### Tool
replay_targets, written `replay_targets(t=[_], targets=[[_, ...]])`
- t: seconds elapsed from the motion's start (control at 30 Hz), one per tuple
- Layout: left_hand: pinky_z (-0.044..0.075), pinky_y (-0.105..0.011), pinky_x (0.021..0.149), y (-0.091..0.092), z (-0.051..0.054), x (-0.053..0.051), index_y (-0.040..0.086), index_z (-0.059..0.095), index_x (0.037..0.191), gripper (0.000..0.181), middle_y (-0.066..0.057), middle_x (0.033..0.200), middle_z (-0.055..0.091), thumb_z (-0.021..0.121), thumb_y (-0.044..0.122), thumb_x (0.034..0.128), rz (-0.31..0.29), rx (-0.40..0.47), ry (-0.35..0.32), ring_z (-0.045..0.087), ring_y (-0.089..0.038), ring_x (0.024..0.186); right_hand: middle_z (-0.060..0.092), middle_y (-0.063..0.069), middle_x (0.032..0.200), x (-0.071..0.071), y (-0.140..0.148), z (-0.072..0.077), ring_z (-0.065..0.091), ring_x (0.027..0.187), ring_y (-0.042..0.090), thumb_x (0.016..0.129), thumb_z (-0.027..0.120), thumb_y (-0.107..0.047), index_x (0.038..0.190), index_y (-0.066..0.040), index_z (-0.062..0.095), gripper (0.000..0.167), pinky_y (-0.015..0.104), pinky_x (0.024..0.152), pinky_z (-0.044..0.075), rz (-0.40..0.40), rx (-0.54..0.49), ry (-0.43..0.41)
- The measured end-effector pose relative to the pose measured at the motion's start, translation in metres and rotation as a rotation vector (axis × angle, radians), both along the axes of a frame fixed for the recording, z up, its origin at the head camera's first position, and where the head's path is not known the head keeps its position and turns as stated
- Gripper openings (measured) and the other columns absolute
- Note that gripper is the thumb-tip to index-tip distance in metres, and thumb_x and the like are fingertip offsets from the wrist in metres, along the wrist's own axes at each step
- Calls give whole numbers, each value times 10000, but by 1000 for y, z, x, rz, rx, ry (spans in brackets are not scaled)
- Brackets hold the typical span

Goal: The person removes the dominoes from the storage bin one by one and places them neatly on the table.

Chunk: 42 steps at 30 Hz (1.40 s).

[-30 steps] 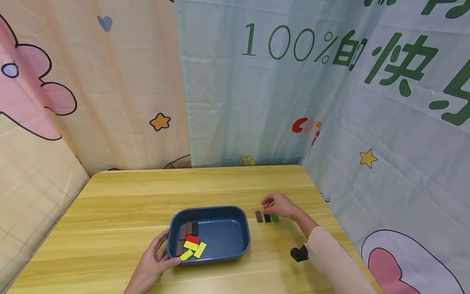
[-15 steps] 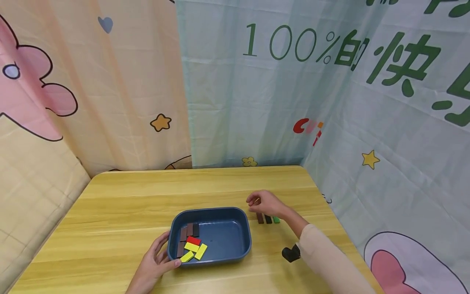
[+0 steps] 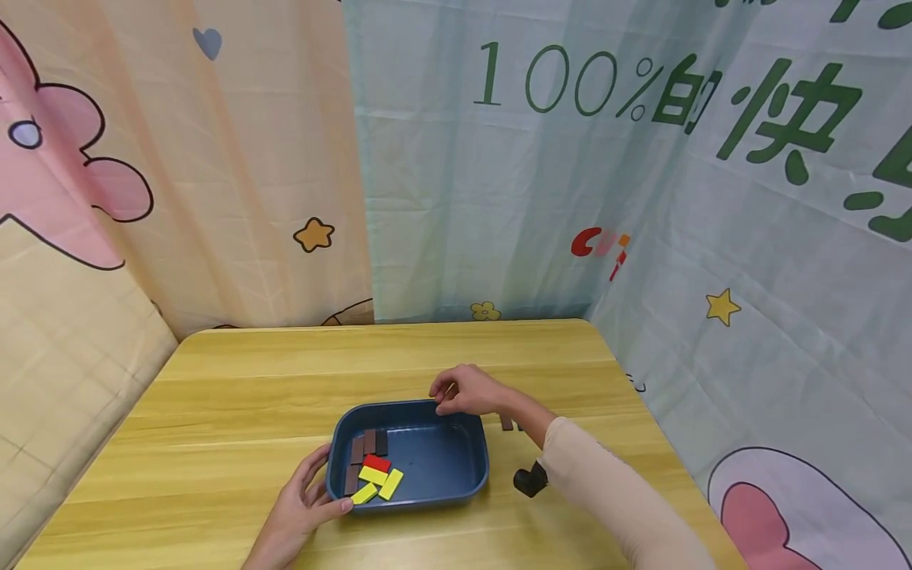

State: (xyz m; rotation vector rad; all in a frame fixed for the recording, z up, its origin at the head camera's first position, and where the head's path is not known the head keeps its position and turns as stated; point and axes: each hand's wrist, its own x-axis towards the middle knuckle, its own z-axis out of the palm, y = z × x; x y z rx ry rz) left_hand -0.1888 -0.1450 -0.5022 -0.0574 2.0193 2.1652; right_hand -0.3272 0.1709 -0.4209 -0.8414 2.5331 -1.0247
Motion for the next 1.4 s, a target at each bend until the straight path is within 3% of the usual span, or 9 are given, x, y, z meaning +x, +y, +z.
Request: replay_targets(t=[0.53, 0.8, 1.0, 1.4], targets=[[521, -364, 1011, 0, 0, 1, 57, 317, 1579, 953, -257, 1620, 302, 857, -57, 802, -9, 43, 13, 438, -457, 1398, 713, 47, 1024, 1, -58, -5, 629, 867, 24, 888, 822, -50, 1154, -2, 725, 287, 179, 823, 549, 349, 151, -3], [515, -391, 1032, 1, -2, 0, 79, 331, 1580, 938, -207, 1613, 354, 843, -70, 808, -23, 140, 9, 426, -411, 1417, 693, -65, 985, -2, -76, -10, 630, 879, -1, 878, 834, -52, 1120, -43, 744, 259, 158, 819, 539, 406, 230, -28], [527, -382, 1015, 1, -3, 2, 76, 333, 1578, 929, -214, 1615, 343, 825, -100, 810, -12, 154, 0, 428, -411, 1413, 691, -84, 959, -1, -93, -15, 630, 864, -11, 872, 836, -35, 1072, -59, 767, 213, 140, 813, 534, 519, 303, -66], [524, -389, 1020, 0, -3, 3, 74, 332, 1579, 928, -207, 1626, 330, 823, -101, 812, -14, 148, 0, 408, -416, 1429, 643, -144, 829, 4, -108, -32, 568, 751, -32, 859, 862, -86, 959, -113, 800, 121, 84, 712, 495, 659, 476, 50]])
